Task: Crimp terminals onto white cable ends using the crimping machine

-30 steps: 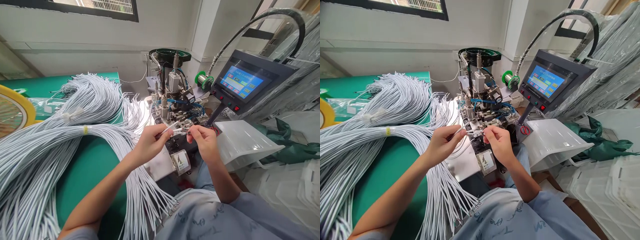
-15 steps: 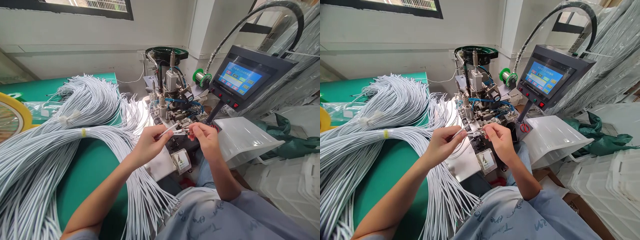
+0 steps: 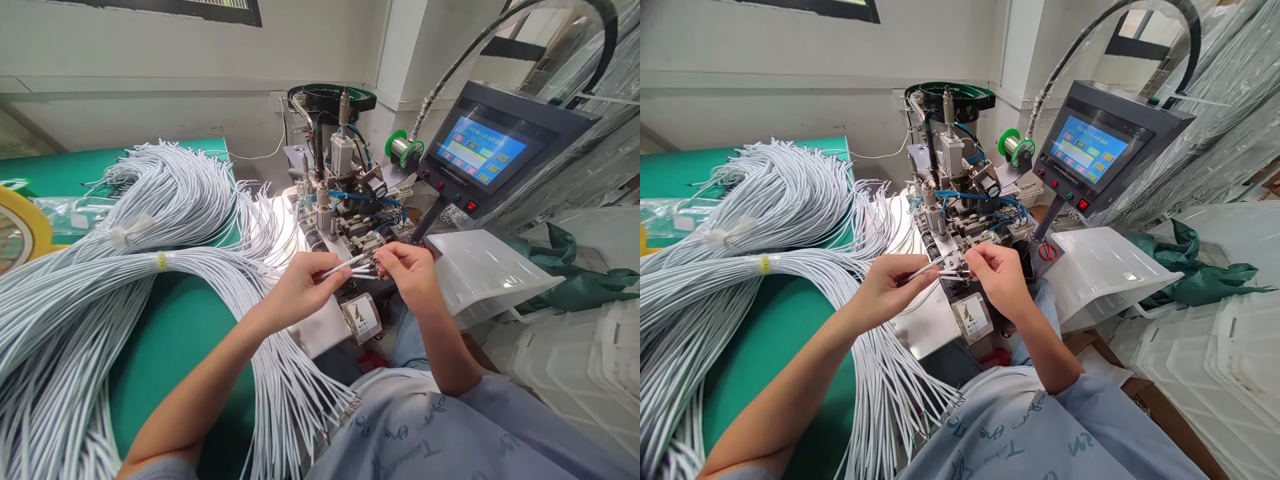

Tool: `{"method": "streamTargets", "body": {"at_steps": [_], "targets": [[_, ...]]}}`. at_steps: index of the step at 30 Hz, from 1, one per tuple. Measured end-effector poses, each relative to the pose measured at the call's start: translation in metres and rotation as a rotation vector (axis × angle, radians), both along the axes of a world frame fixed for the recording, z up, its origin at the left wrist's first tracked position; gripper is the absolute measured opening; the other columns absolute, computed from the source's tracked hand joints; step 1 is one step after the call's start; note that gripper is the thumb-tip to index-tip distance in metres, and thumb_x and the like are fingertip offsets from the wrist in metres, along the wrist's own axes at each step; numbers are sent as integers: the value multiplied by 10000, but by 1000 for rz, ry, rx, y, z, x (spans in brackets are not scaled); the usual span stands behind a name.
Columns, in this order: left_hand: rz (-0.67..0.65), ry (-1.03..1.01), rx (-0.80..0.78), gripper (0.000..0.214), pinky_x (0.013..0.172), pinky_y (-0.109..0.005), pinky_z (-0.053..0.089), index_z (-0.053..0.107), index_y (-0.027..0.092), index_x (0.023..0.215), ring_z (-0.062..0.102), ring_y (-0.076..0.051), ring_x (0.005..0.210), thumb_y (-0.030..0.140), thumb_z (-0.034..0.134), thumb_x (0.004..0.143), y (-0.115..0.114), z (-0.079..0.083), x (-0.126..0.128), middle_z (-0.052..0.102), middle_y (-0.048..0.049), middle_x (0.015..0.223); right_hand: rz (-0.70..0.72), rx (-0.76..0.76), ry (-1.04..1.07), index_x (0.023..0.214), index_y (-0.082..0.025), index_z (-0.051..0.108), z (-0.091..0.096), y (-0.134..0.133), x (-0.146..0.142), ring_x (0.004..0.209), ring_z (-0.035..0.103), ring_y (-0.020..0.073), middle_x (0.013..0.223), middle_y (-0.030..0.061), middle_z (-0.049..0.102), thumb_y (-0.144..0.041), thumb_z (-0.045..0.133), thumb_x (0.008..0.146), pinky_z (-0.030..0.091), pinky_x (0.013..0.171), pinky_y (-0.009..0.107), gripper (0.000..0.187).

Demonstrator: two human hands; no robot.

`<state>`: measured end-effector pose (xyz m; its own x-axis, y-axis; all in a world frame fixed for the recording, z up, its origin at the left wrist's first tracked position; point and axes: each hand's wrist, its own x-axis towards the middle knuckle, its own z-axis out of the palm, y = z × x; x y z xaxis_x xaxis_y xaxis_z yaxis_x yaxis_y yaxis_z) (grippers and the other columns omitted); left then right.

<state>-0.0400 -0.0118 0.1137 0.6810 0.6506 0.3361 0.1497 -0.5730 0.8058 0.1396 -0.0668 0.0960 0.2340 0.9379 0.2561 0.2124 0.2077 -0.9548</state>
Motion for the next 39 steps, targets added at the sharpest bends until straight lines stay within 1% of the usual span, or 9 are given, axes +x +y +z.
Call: {"method": "streamTargets", "body": {"at_steps": [7,13,17,25,28,31,33,36,39], "targets": [[-17,50,-10,408,437,-215,159,267,168,542,183,-50,490,287,460,881,0,0,-1,198,58,527,-8,-10,0,649,-168,598,-2,-1,-1,548,493,94,572,-17,531,-391,572,800,444,521,215,271],[13,51,-43,417,431,-214,144,262,165,529,168,-42,479,283,468,872,-1,1,-1,184,61,518,37,24,105,792,-180,649,-4,-1,-4,626,588,114,722,10,646,-418,593,782,529,608,254,245],[26,67,-64,420,430,-213,143,256,166,523,173,-43,476,287,462,868,-2,0,0,185,61,511,8,32,111,777,-177,646,-3,-1,-6,582,593,109,684,4,649,-383,642,750,534,589,256,207],[26,97,-77,408,417,-205,146,390,144,505,182,-43,467,298,446,879,-2,-1,1,201,62,501,-46,35,80,767,-176,645,-4,0,-8,539,584,104,655,3,656,-396,635,746,523,538,246,221],[15,97,-74,399,416,-203,151,451,134,521,188,-44,464,304,444,882,-1,-1,1,207,62,499,-38,32,68,779,-176,640,-7,1,-7,531,576,101,642,0,649,-384,626,758,513,529,240,209],[9,100,-79,402,419,-204,152,449,135,519,191,-45,464,305,442,884,-1,-2,1,206,63,498,-2,22,28,813,-174,638,-8,0,-3,557,577,102,677,5,647,-364,597,791,506,546,242,196],[4,105,-82,412,419,-203,150,420,140,507,189,-44,463,308,446,881,0,-3,2,203,64,494,19,61,-39,854,-180,641,-6,-1,-1,656,597,117,765,21,650,-354,561,824,508,600,249,194],[-23,136,-92,411,421,-200,157,395,144,508,193,-44,464,314,447,879,0,-4,3,210,66,493,27,187,-141,894,-198,645,-1,-3,2,826,589,145,891,40,632,-351,540,842,499,694,270,193],[-49,170,-104,411,422,-196,161,379,144,511,194,-45,470,314,447,879,-1,-5,4,210,66,496,45,235,-184,811,-198,650,3,-4,1,795,570,147,830,30,618,-342,564,827,476,707,282,168]]}}
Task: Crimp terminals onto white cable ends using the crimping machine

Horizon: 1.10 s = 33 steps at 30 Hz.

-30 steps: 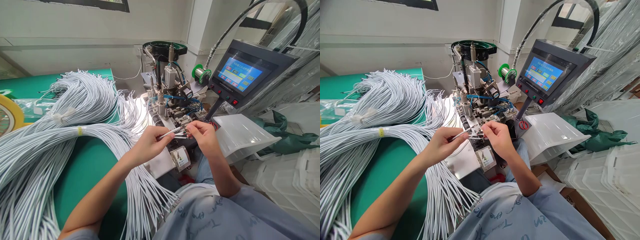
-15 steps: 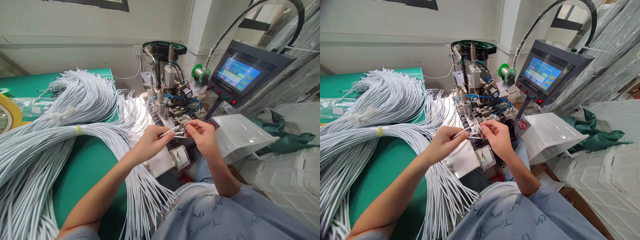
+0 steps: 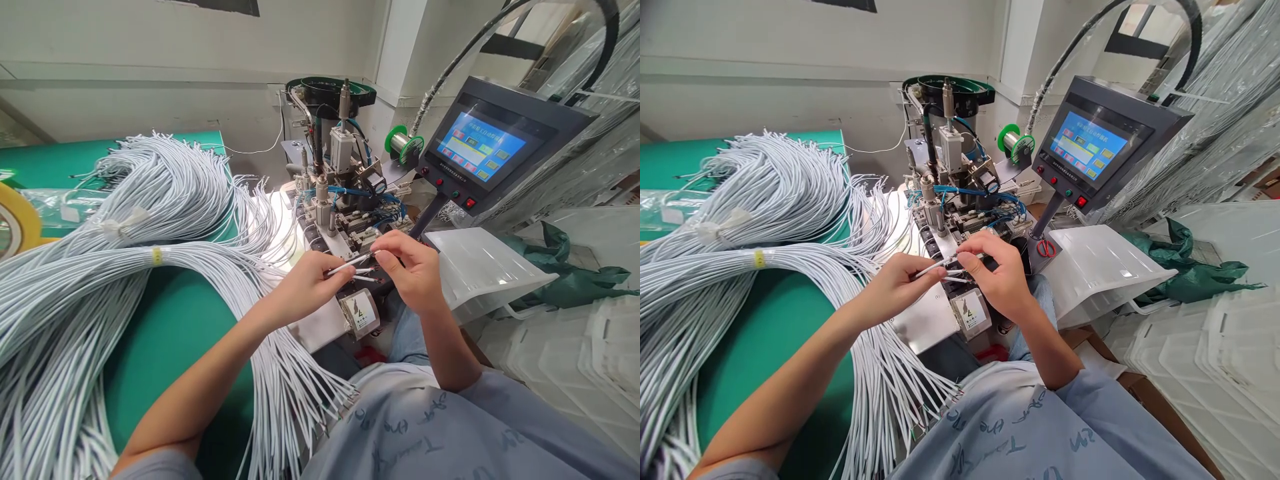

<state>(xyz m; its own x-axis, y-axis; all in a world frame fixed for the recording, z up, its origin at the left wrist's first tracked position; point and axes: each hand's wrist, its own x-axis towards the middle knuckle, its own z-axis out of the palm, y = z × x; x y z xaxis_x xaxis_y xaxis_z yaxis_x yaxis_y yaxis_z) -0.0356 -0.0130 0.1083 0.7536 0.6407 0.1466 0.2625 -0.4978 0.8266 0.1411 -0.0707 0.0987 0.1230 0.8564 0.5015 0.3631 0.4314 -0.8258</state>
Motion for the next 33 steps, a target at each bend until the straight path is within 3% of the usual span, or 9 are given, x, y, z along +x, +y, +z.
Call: {"method": "streamTargets", "body": {"at_steps": [2,8,17,22,25,28,30,32,33], "targets": [[-2,-1,8,401,425,-191,167,399,138,516,201,-44,478,302,461,876,-1,0,1,233,66,496,-6,-6,7,740,-191,638,0,0,-1,738,554,139,763,21,603,-329,566,825,458,685,279,178],[93,-232,139,158,477,-183,289,639,139,760,385,-53,539,248,563,844,-1,-4,2,541,12,660,-29,-43,137,646,-167,573,-2,1,-4,626,482,105,650,-10,520,-283,543,833,403,598,243,223],[37,-253,187,249,517,-199,342,655,144,725,438,-69,563,268,515,890,5,-9,1,497,3,629,-3,-165,237,602,-160,586,-7,2,-5,570,462,98,597,-15,514,-323,566,818,382,545,229,271],[102,-190,254,240,476,-185,301,616,148,752,359,-49,492,286,490,903,0,-15,-7,443,44,550,-25,-204,485,730,-179,633,-33,9,-1,649,553,119,683,-2,589,-354,532,839,450,629,239,230],[341,-330,377,271,458,-192,301,599,164,728,333,-50,449,342,492,902,44,-11,-9,427,52,505,-60,-235,571,761,-179,636,-58,12,-9,612,545,112,644,-8,585,-344,525,842,447,610,233,215],[774,-348,511,361,608,-242,424,594,172,810,505,-97,588,419,366,943,133,-1,-10,565,-20,678,-3,-247,494,757,-173,626,-82,7,-28,565,520,111,583,-16,551,-336,483,864,420,563,230,242],[945,18,463,446,725,-292,457,553,137,1083,592,-149,798,381,195,977,189,-3,-14,617,-115,933,134,-274,324,779,-174,631,-99,1,-42,558,527,118,574,-14,551,-323,449,883,421,561,239,256],[824,573,368,517,915,-350,416,429,87,1280,527,-216,1119,422,189,968,220,-20,-21,517,-196,1232,184,-249,120,782,-171,639,-116,-3,-51,566,549,128,590,0,578,-290,426,888,430,567,249,265],[774,662,334,566,963,-377,389,417,48,1295,480,-261,1191,469,281,941,224,-32,-26,472,-230,1293,182,-209,28,786,-168,642,-124,-5,-54,588,569,137,616,15,606,-265,413,888,439,577,255,269]]}}
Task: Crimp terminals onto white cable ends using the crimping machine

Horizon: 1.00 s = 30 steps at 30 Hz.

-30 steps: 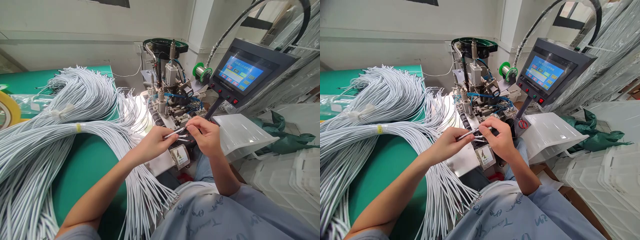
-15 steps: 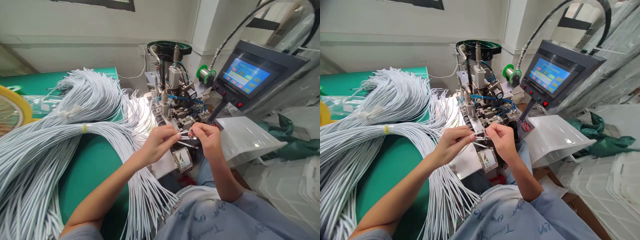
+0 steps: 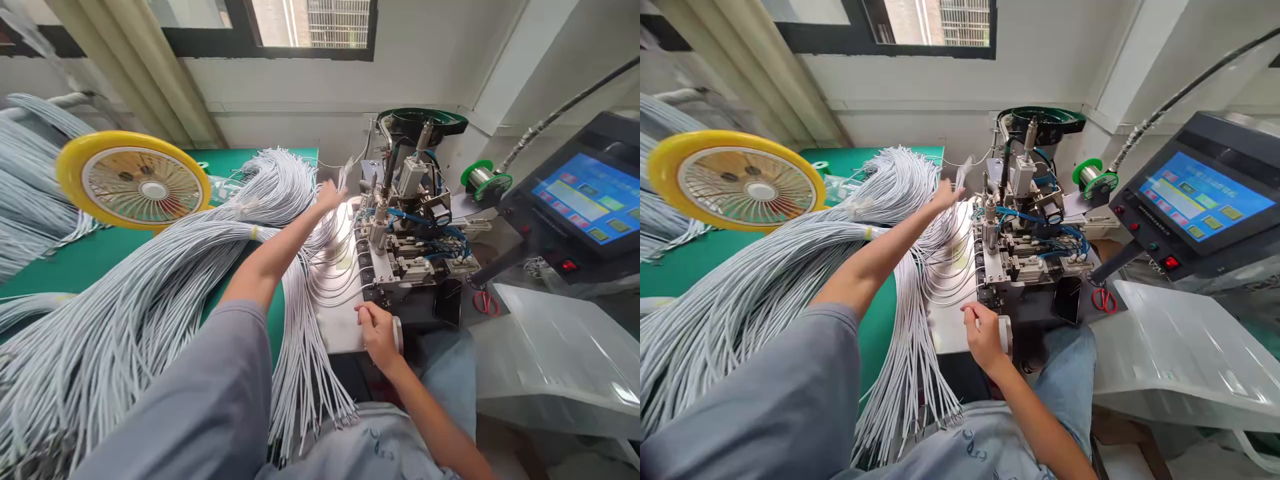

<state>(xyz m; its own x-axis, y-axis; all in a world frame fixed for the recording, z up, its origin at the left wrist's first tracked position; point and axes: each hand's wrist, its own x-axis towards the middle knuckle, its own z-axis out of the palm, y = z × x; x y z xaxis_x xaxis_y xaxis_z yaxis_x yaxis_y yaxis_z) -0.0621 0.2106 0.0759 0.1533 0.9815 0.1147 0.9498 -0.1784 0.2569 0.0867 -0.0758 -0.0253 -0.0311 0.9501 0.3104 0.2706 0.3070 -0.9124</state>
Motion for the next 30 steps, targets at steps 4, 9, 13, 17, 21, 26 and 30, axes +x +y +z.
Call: {"method": "streamTargets", "body": {"at_steps": [4,9,13,17,21,26,30], "targets": [[-155,143,-134,752,1089,-363,261,429,118,1334,326,-293,1330,590,549,760,-35,-59,-22,355,-157,1446,34,266,-221,791,-155,644,-22,-2,-2,667,621,164,715,64,677,-184,400,870,456,620,272,258],[-162,244,-126,651,1130,-427,110,310,145,1417,157,-299,1399,487,396,870,-54,-87,-33,177,-133,1526,69,331,-323,790,-153,647,-23,-3,1,564,573,141,676,51,668,-184,413,871,414,571,265,249],[-50,267,-84,584,1120,-473,106,235,117,1443,121,-304,1405,333,303,905,-25,-82,-22,151,-147,1529,69,315,-324,789,-153,643,-22,-4,1,545,554,132,689,46,671,-179,419,868,404,569,261,239],[57,258,-80,556,1103,-496,159,262,113,1434,186,-299,1390,253,291,896,-1,-73,-18,212,-156,1510,51,326,-341,785,-150,642,-25,-3,0,545,549,130,687,44,667,-169,421,861,400,569,258,234],[169,225,-47,547,1076,-560,158,281,29,1404,215,-337,1366,198,301,884,-2,-63,-25,265,-237,1463,33,334,-359,772,-150,648,-24,-2,0,544,548,134,656,43,654,-177,417,860,397,565,260,248],[1,181,-47,543,1084,-464,217,417,39,1319,312,-314,1308,271,475,832,-27,-54,-29,381,-214,1396,43,288,-366,771,-154,662,-19,-3,3,586,578,157,656,65,661,-198,412,854,419,592,269,268],[-163,114,-81,438,1041,-357,326,581,111,1154,455,-254,1201,259,618,743,-72,-40,-34,534,-135,1263,58,254,-322,776,-158,667,-20,-3,6,633,599,173,714,81,685,-223,408,842,439,631,282,275]]}}
